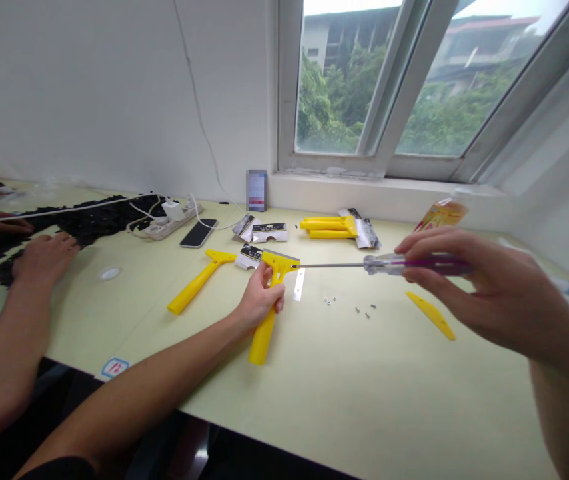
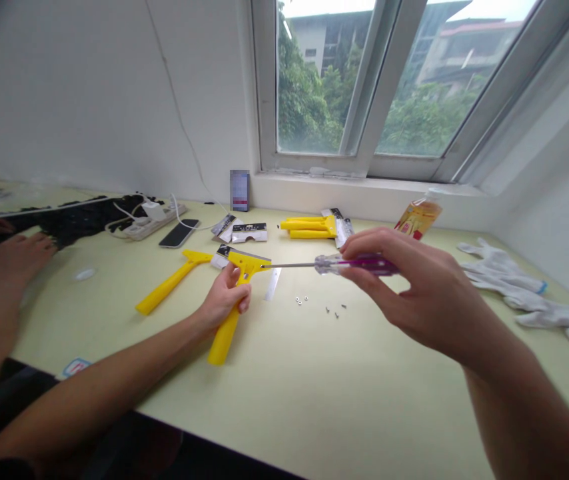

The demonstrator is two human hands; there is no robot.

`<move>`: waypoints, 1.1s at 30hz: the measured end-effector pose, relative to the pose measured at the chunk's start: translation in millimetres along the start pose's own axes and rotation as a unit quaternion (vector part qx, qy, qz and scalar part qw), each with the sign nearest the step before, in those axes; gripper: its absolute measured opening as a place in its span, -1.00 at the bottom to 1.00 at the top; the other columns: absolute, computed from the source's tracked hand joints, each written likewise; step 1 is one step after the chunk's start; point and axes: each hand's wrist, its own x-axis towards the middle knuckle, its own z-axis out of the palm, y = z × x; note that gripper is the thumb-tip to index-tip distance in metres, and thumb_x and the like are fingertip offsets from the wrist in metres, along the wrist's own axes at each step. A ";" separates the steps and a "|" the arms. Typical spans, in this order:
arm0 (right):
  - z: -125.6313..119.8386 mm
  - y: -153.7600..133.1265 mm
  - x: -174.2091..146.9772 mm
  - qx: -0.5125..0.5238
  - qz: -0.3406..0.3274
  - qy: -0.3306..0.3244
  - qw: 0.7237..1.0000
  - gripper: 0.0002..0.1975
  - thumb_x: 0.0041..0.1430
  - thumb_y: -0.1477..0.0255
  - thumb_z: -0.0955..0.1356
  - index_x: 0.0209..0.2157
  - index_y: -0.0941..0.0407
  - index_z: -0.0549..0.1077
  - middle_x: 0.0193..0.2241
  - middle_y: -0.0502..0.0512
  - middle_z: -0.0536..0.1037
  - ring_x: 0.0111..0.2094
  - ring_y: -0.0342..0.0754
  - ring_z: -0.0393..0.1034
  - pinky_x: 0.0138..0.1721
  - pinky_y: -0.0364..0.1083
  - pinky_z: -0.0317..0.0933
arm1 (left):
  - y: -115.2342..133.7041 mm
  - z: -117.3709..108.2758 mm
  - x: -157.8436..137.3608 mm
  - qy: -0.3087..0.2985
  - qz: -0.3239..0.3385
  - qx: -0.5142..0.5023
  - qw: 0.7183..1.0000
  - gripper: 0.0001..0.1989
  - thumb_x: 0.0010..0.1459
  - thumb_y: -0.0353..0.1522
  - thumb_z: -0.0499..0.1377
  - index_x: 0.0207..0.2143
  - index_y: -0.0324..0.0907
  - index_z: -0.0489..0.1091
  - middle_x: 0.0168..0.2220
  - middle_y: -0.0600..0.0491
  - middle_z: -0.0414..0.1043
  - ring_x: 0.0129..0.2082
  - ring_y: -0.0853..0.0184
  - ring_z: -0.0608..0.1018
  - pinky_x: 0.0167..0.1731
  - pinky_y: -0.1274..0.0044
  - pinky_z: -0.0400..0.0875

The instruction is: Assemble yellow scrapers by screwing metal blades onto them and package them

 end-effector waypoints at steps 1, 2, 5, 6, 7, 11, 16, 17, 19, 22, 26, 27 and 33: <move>3.5 0.1 1.7 -0.026 0.029 0.042 0.998 -0.84 0.21 0.26 0.32 -0.25 0.03 0.41 -0.36 0.06 0.53 -0.41 -0.03 0.44 -0.37 -0.04 0.31 | -0.6 -0.2 0.1 -0.001 -0.001 -0.001 1.000 -0.48 -0.12 -0.47 0.18 -0.05 -0.10 0.19 0.04 -0.01 0.32 -0.76 0.66 0.34 -0.79 0.67 0.19; 6.8 0.9 3.3 -0.059 0.057 0.059 0.995 -0.83 0.23 0.25 0.29 -0.27 0.05 0.41 -0.43 0.05 0.51 -0.49 -0.05 0.40 -0.43 -0.04 0.27 | -1.5 -0.4 0.4 0.000 -0.002 -0.002 1.000 -0.49 -0.13 -0.47 0.18 -0.06 -0.10 0.19 0.04 -0.01 0.31 -0.76 0.66 0.35 -0.79 0.67 0.20; 12.4 6.0 5.7 -0.066 0.071 -0.016 0.995 -0.78 0.26 0.23 0.24 -0.20 0.05 0.38 -0.37 0.09 0.52 -0.45 -0.01 0.40 -0.40 -0.03 0.25 | -4.5 -1.0 2.0 0.013 -0.009 -0.004 1.000 -0.53 -0.13 -0.46 0.18 -0.10 -0.12 0.19 0.00 0.02 0.33 -0.76 0.66 0.34 -0.78 0.66 0.20; 12.7 8.0 5.8 -0.032 0.064 -0.052 0.996 -0.76 0.26 0.22 0.23 -0.13 0.04 0.36 -0.29 0.12 0.53 -0.40 0.01 0.42 -0.37 -0.02 0.26 | -5.2 -1.0 2.4 0.018 -0.010 -0.004 1.000 -0.53 -0.13 -0.46 0.18 -0.11 -0.12 0.19 -0.01 0.02 0.33 -0.76 0.66 0.33 -0.78 0.66 0.20; 12.4 9.8 5.8 -0.003 0.062 -0.072 0.995 -0.73 0.25 0.21 0.23 -0.09 0.02 0.34 -0.24 0.12 0.54 -0.36 0.03 0.43 -0.35 -0.01 0.27 | -5.8 -0.9 2.6 0.019 -0.009 -0.005 1.000 -0.54 -0.13 -0.46 0.18 -0.11 -0.13 0.19 -0.01 0.02 0.32 -0.76 0.67 0.33 -0.78 0.66 0.19; 8.7 14.7 6.1 -0.045 0.156 -0.014 0.987 -0.71 0.28 0.11 0.17 -0.24 0.01 0.33 -0.43 0.09 0.53 -0.47 0.05 0.41 -0.42 0.01 0.23 | -5.6 0.8 0.3 -0.001 0.005 0.000 1.000 -0.58 -0.10 -0.46 0.16 -0.12 -0.13 0.19 0.09 -0.01 0.27 -0.75 0.69 0.33 -0.77 0.67 0.17; 1.7 16.9 4.9 0.034 0.128 -0.094 0.987 -0.57 0.21 0.05 0.22 0.01 -0.02 0.26 -0.30 0.12 0.56 -0.43 0.07 0.46 -0.44 0.01 0.30 | -2.3 0.5 -2.0 0.014 0.018 -0.004 1.000 -0.57 -0.08 -0.46 0.16 -0.10 -0.12 0.20 0.04 0.01 0.31 -0.75 0.68 0.34 -0.77 0.66 0.17; 0.5 16.1 4.3 0.029 0.122 -0.095 0.988 -0.58 0.21 0.05 0.23 0.00 -0.03 0.28 -0.34 0.10 0.56 -0.45 0.06 0.45 -0.45 0.00 0.29 | -1.5 0.2 -1.9 0.016 0.022 -0.007 1.000 -0.56 -0.08 -0.46 0.16 -0.09 -0.11 0.20 0.03 0.02 0.32 -0.74 0.67 0.34 -0.76 0.67 0.17; -1.2 12.6 3.3 -0.040 0.142 -0.049 0.988 -0.65 0.24 0.04 0.19 -0.14 -0.02 0.35 -0.47 0.07 0.53 -0.54 0.04 0.40 -0.49 0.01 0.24 | -0.4 -0.3 -1.6 0.016 0.036 -0.006 0.999 -0.56 -0.07 -0.46 0.16 -0.08 -0.10 0.20 0.02 0.03 0.32 -0.74 0.67 0.35 -0.76 0.67 0.17; -2.0 4.9 1.6 -0.088 0.155 -0.023 0.984 -0.63 0.25 0.04 0.16 -0.13 -0.01 0.35 -0.40 0.12 0.55 -0.54 0.05 0.39 -0.48 0.02 0.23 | -0.2 -0.5 -1.8 0.025 0.053 0.006 0.998 -0.60 -0.05 -0.46 0.17 -0.11 -0.10 0.21 -0.02 0.05 0.34 -0.74 0.65 0.35 -0.77 0.67 0.16; -0.1 0.2 -0.1 -0.008 0.095 -0.057 0.994 -0.58 0.21 0.07 0.25 0.02 -0.03 0.26 -0.23 0.14 0.56 -0.39 0.06 0.47 -0.37 0.00 0.29 | -0.5 -0.3 -2.4 0.036 0.061 0.013 0.997 -0.61 -0.03 -0.45 0.17 -0.10 -0.11 0.21 -0.04 0.05 0.33 -0.73 0.66 0.34 -0.76 0.68 0.16; 0.9 0.6 -0.1 -0.030 0.111 -0.035 0.993 -0.63 0.22 0.08 0.24 -0.05 -0.01 0.30 -0.32 0.11 0.56 -0.45 0.04 0.45 -0.41 -0.02 0.27 | -0.4 -0.1 -2.6 0.035 0.064 0.016 0.997 -0.61 -0.02 -0.45 0.17 -0.10 -0.11 0.21 -0.03 0.04 0.33 -0.73 0.66 0.34 -0.76 0.68 0.16; 3.6 9.5 0.2 0.009 0.075 -0.019 0.997 -0.59 0.21 0.17 0.29 0.05 -0.01 0.21 -0.10 0.19 0.50 -0.37 -0.01 0.45 -0.39 -0.05 0.31 | 2.1 1.2 -4.8 0.044 0.074 0.022 0.996 -0.60 -0.01 -0.42 0.19 -0.08 -0.11 0.21 -0.03 0.01 0.34 -0.72 0.65 0.35 -0.76 0.67 0.17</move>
